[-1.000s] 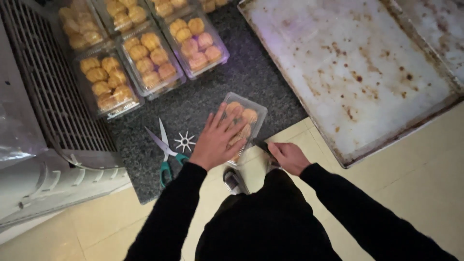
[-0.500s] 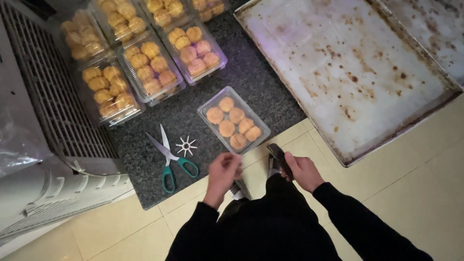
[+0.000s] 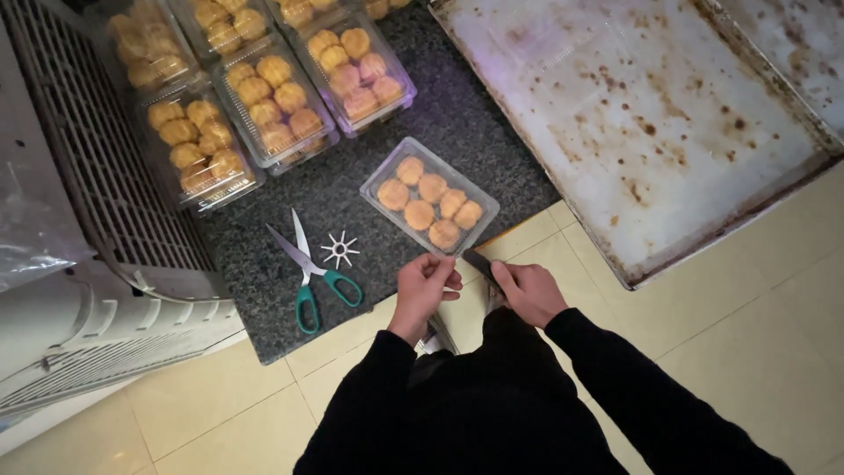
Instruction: Packaging small baked pastries from a metal baking tray into plastic clamshell containers at a bakery workstation.
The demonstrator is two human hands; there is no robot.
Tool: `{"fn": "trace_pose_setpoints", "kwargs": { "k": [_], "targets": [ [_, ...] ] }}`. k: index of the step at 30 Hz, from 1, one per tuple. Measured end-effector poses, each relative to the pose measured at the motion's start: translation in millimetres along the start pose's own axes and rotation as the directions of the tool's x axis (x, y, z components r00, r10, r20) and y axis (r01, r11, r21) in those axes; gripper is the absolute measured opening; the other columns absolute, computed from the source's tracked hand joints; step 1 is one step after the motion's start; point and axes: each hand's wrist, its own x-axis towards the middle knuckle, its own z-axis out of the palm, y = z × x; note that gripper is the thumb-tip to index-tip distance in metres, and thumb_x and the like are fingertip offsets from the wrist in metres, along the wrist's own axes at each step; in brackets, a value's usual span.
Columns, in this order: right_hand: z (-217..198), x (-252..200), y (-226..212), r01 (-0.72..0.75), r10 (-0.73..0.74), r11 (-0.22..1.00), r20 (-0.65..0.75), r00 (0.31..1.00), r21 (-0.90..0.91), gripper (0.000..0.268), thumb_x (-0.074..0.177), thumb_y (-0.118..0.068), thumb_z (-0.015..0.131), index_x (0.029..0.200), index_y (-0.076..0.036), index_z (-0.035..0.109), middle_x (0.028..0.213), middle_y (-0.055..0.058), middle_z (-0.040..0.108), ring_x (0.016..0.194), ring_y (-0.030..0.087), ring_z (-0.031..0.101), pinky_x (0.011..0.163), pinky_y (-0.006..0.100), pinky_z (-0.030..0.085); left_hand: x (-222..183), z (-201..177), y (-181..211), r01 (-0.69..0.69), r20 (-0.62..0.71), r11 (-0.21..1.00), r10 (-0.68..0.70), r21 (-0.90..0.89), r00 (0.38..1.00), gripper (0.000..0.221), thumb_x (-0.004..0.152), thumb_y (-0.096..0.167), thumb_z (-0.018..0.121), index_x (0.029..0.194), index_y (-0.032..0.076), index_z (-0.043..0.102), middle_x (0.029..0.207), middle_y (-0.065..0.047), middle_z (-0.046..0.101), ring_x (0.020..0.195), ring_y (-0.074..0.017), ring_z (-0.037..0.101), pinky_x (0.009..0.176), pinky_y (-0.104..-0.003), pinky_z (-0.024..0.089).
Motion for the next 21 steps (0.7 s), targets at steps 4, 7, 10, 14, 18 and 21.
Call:
{"fn": "trace_pose_setpoints", "kwargs": {
  "k": [4,7,10,14,18,21],
  "targets": [
    [2,4,1,0.019,-0.020,0.999,-0.017,1.000,-0.034,0.077,0.109,-0.063,0.033,0.062,-0.007,0.055,0.062,0.018,0.070,0.077,0.046,0.071,0.078,0.051,0.053,-10,-1,13,-0.007,0.012,1.000,0.007,0.029,1.000,0.026,0.098,0.021,0.071,0.101,-0.004,0.071,0.078,-0.017,0.074,0.069,-0.0239,0.076,0.063,-0.037,0.068],
    [1,4,-4,0.020,-0.021,0.999,-0.021,1.000,-0.035,0.077,0.108,-0.064,0.032,0.059,-0.009,0.058,0.058,0.011,0.072,0.073,0.042,0.072,0.079,0.049,0.056,-11,-2,13,-0.016,0.005,0.999,0.016,0.032,1.000,0.024,0.097,0.020,0.072,0.099,-0.004,0.072,0.077,-0.019,0.074,0.070,-0.0250,0.078,0.065,-0.040,0.069],
    [2,3,-5,-0.010,0.009,0.999,-0.020,1.000,-0.042,0.077,0.108,-0.064,0.033,0.060,-0.009,0.058,0.059,0.009,0.073,0.075,0.043,0.073,0.079,0.051,0.055,-17,-1,18,-0.005,0.002,0.999,0.005,0.037,1.000,0.024,0.097,0.019,0.071,0.099,-0.005,0.071,0.077,-0.019,0.074,0.070,-0.0251,0.077,0.066,-0.040,0.069],
    [5,3,-11,-0.072,0.072,0.995,-0.003,0.997,-0.067,0.076,0.106,-0.065,0.034,0.064,-0.007,0.060,0.065,0.012,0.074,0.083,0.045,0.072,0.084,0.054,0.054,-18,0,23,-0.001,-0.011,0.999,0.002,0.035,1.000,0.024,0.096,0.018,0.073,0.099,-0.006,0.071,0.075,-0.019,0.073,0.069,-0.0251,0.076,0.067,-0.041,0.069],
    [17,9,-3,-0.113,0.113,0.992,-0.005,0.994,-0.054,0.083,0.105,-0.073,0.031,0.068,-0.008,0.066,0.071,0.013,0.076,0.087,0.043,0.074,0.087,0.052,0.055,-7,0,18,0.008,-0.025,1.000,-0.007,0.014,1.000,0.023,0.096,0.016,0.072,0.098,-0.007,0.069,0.074,-0.021,0.070,0.068,-0.0264,0.075,0.067,-0.041,0.069],
    [11,6,-8,-0.083,0.083,0.995,0.012,0.996,-0.055,0.077,0.107,-0.064,0.031,0.079,-0.002,0.068,0.082,0.026,0.075,0.097,0.050,0.071,0.094,0.061,0.052,10,-11,6,0.040,0.016,0.998,-0.041,0.041,0.999,0.025,0.096,0.017,0.073,0.097,-0.008,0.070,0.074,-0.023,0.071,0.067,-0.0273,0.075,0.065,-0.043,0.069]
  ]
}}
